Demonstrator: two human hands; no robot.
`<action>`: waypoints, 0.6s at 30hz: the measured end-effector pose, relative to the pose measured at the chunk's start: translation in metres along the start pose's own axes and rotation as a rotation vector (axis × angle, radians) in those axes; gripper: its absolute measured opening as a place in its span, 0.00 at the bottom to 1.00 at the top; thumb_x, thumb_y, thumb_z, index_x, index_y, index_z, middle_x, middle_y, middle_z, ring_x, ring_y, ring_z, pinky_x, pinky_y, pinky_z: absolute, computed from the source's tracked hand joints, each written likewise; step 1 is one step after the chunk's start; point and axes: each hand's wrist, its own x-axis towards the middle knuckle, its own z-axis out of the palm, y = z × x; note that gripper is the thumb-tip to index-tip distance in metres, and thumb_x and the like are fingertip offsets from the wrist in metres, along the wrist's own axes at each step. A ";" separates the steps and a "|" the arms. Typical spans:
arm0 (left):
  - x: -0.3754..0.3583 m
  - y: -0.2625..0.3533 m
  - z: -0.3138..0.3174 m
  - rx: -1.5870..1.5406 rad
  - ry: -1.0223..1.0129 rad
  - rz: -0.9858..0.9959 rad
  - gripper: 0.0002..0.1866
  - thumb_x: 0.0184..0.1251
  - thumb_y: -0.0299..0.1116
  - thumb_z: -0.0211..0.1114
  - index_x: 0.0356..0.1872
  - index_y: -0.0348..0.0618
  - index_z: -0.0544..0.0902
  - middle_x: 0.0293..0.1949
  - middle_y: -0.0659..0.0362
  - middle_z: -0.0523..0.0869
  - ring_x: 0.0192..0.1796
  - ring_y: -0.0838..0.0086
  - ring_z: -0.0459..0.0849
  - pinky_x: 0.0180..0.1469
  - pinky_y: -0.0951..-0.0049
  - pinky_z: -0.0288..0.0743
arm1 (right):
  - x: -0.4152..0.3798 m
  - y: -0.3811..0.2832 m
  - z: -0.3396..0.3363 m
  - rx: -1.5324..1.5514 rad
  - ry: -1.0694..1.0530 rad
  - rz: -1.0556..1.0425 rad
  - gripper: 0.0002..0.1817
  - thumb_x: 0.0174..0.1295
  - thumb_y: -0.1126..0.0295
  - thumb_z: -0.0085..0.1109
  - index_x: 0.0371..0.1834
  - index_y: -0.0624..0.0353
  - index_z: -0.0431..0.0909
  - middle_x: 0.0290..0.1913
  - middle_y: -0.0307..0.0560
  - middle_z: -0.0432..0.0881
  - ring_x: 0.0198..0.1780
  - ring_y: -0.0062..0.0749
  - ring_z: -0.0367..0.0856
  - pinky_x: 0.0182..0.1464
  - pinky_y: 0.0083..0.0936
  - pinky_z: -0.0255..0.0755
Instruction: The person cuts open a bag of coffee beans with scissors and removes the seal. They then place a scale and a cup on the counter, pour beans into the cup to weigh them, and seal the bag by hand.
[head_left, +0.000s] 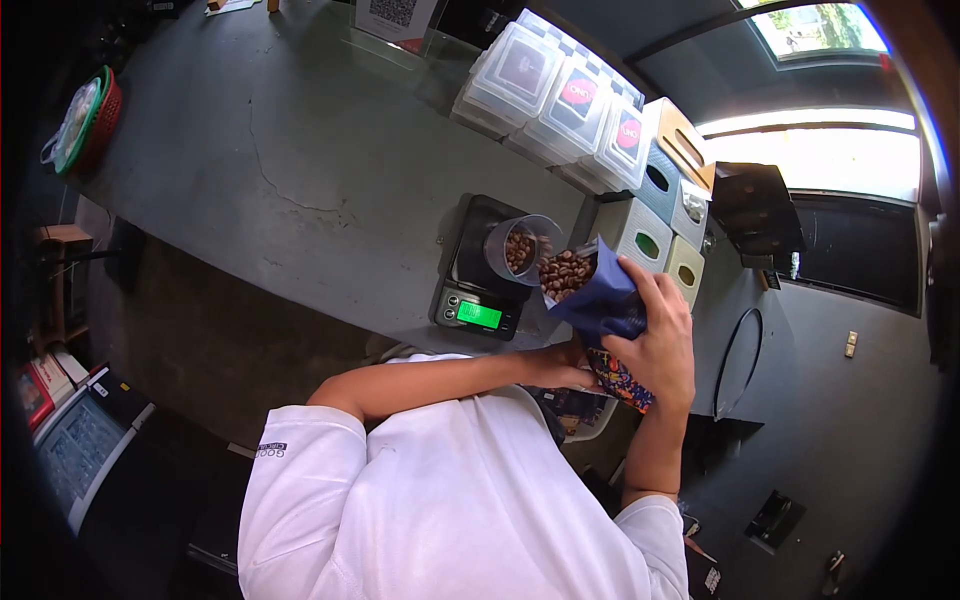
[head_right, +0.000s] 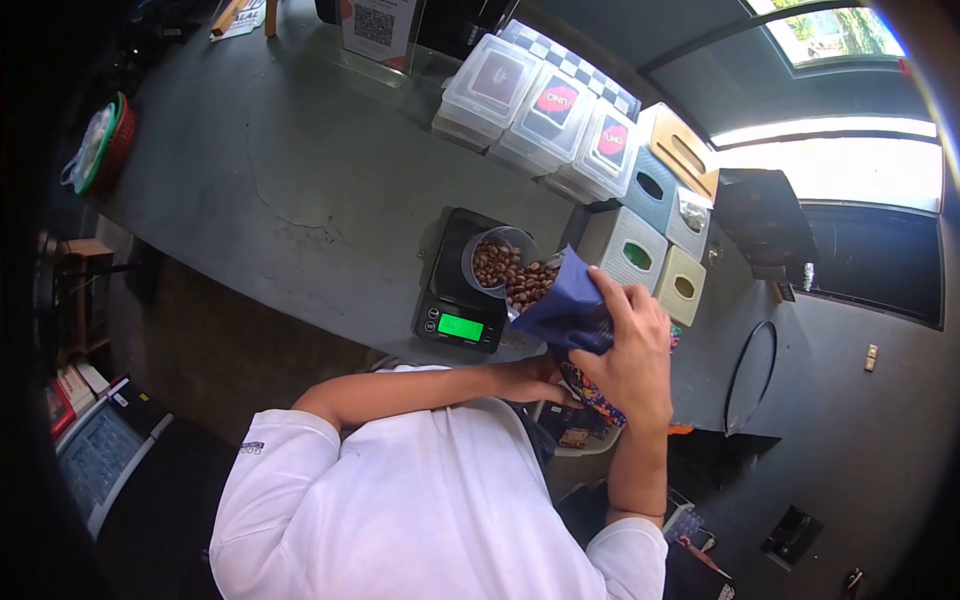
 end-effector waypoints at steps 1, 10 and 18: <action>0.001 -0.012 0.008 -0.047 0.068 0.111 0.28 0.63 0.29 0.69 0.63 0.35 0.70 0.56 0.55 0.81 0.58 0.75 0.76 0.61 0.69 0.72 | -0.001 -0.002 -0.002 0.003 -0.012 0.011 0.43 0.33 0.68 0.69 0.65 0.51 0.75 0.44 0.52 0.76 0.48 0.50 0.77 0.58 0.41 0.68; 0.009 -0.037 0.010 0.049 0.204 0.177 0.32 0.63 0.36 0.70 0.64 0.31 0.68 0.54 0.50 0.81 0.56 0.72 0.78 0.60 0.68 0.72 | 0.000 0.009 0.000 0.125 0.014 0.022 0.43 0.32 0.69 0.66 0.64 0.54 0.75 0.45 0.55 0.77 0.48 0.53 0.78 0.56 0.41 0.71; 0.007 -0.029 0.014 0.082 0.241 0.194 0.32 0.64 0.39 0.70 0.62 0.29 0.70 0.52 0.48 0.81 0.57 0.67 0.78 0.63 0.65 0.70 | -0.001 0.010 -0.003 0.122 0.013 0.026 0.43 0.33 0.69 0.66 0.64 0.54 0.75 0.45 0.55 0.77 0.48 0.53 0.78 0.57 0.42 0.71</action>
